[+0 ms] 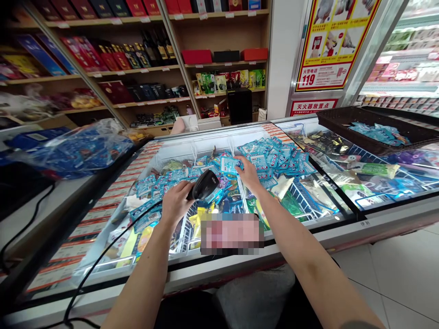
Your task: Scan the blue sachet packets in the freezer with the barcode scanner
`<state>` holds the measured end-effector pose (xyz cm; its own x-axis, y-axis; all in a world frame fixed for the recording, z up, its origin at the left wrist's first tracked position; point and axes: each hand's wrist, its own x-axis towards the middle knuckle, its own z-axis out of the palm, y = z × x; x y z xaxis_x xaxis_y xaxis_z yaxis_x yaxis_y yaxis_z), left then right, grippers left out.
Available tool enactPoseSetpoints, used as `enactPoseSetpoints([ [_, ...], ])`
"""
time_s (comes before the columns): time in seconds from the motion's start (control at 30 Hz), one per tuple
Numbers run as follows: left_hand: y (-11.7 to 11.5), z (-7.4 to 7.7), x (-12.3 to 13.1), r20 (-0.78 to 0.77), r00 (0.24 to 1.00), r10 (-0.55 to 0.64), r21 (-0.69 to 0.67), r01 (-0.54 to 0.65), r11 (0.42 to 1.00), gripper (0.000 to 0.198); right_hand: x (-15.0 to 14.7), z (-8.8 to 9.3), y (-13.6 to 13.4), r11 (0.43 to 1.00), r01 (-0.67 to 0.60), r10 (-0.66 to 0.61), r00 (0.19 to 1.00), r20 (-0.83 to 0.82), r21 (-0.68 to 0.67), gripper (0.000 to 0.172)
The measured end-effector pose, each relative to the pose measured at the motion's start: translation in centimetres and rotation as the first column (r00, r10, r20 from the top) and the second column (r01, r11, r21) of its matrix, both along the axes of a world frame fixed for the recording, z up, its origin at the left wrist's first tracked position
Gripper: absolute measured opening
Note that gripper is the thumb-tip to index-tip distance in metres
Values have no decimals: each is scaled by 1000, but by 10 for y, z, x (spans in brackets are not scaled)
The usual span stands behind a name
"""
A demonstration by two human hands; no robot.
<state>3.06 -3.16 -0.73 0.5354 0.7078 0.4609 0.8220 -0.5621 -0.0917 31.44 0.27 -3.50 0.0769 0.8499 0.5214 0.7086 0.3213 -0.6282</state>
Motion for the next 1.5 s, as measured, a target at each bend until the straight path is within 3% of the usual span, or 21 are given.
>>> enactPoseSetpoints([
  [0.63, 1, -3, 1, -32, 999, -17, 11, 18, 1000, 37, -1, 5, -5, 999, -18, 12, 992, -129, -50, 39],
  [1.07, 0, 0, 4, -32, 999, -20, 0, 20, 1000, 37, -1, 6, -8, 995, -37, 53, 982, -183, 89, 36],
  [1.27, 1, -1, 2, -7, 1000, -17, 34, 17, 999, 35, 12, 4, -3, 974, 116, -90, 986, -139, 195, 24],
  [1.4, 1, -1, 0, 24, 999, 37, 78, -39, 996, 32, 25, 4, 3, 961, 246, -231, 965, -123, 124, 39],
  [1.5, 1, -1, -1, 35, 998, 57, 91, -60, 994, 32, 32, 3, 3, 930, 359, -360, 933, 1, 76, 50],
])
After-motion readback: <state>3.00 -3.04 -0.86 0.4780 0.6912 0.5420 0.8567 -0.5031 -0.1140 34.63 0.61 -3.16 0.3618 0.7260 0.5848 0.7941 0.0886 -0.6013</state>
